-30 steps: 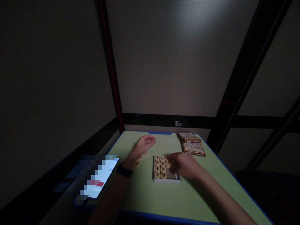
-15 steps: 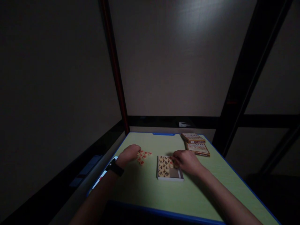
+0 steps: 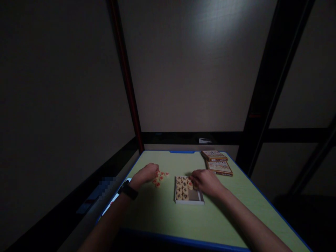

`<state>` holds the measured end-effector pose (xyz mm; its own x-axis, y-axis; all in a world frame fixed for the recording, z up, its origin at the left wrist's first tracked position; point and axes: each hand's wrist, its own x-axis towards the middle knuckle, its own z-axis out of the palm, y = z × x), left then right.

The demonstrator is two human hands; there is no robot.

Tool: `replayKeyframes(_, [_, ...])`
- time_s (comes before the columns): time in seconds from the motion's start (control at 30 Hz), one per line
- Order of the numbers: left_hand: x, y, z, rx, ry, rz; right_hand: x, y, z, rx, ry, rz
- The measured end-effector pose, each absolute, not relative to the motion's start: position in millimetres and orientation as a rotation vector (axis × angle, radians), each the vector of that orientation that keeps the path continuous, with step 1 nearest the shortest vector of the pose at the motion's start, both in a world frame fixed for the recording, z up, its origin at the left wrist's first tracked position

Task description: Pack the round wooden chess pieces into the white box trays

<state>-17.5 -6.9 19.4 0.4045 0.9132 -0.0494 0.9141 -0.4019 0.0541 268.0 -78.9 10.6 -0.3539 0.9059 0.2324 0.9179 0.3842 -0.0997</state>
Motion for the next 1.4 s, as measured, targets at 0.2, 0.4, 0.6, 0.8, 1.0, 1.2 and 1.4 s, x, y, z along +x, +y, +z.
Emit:
replayKeyframes(0.2, [-7.9, -10.2, 16.0, 2.603, 1.603, -0.01, 270.2, -76.4, 8.5, -1.632, -2.384, -0.067])
replayKeyframes(0.4, [-3.2, -5.4, 13.3, 2.608, 1.658, -0.069, 271.1, -75.0, 5.9, -1.62, -2.368, -0.075])
replayKeyframes(0.6, [-4.0, -9.2, 23.4, 2.631, 1.666, 0.048, 273.5, -75.0, 5.9, -1.626, -2.319, -0.044])
replayKeyframes(0.8, [31.9, -26.6, 21.4, 2.41, 1.415, 0.77, 265.2, -74.5, -12.0, -1.251, -2.112, 0.135])
replayKeyframes(1.0, [86.2, -34.4, -8.6, 1.661, 0.97, 1.061, 254.0, -72.3, -29.8, -0.935, -1.979, 0.068])
replayKeyframes(1.2, [98.2, -20.6, -9.6, 1.408, 0.841, 1.058, 264.7, -64.2, -32.9, -0.922, -1.977, -0.034])
replayKeyframes(1.4, [88.5, -11.1, -11.4, 1.3, 0.809, 1.111, 271.0, -59.2, -27.3, -0.992, -1.846, 0.071])
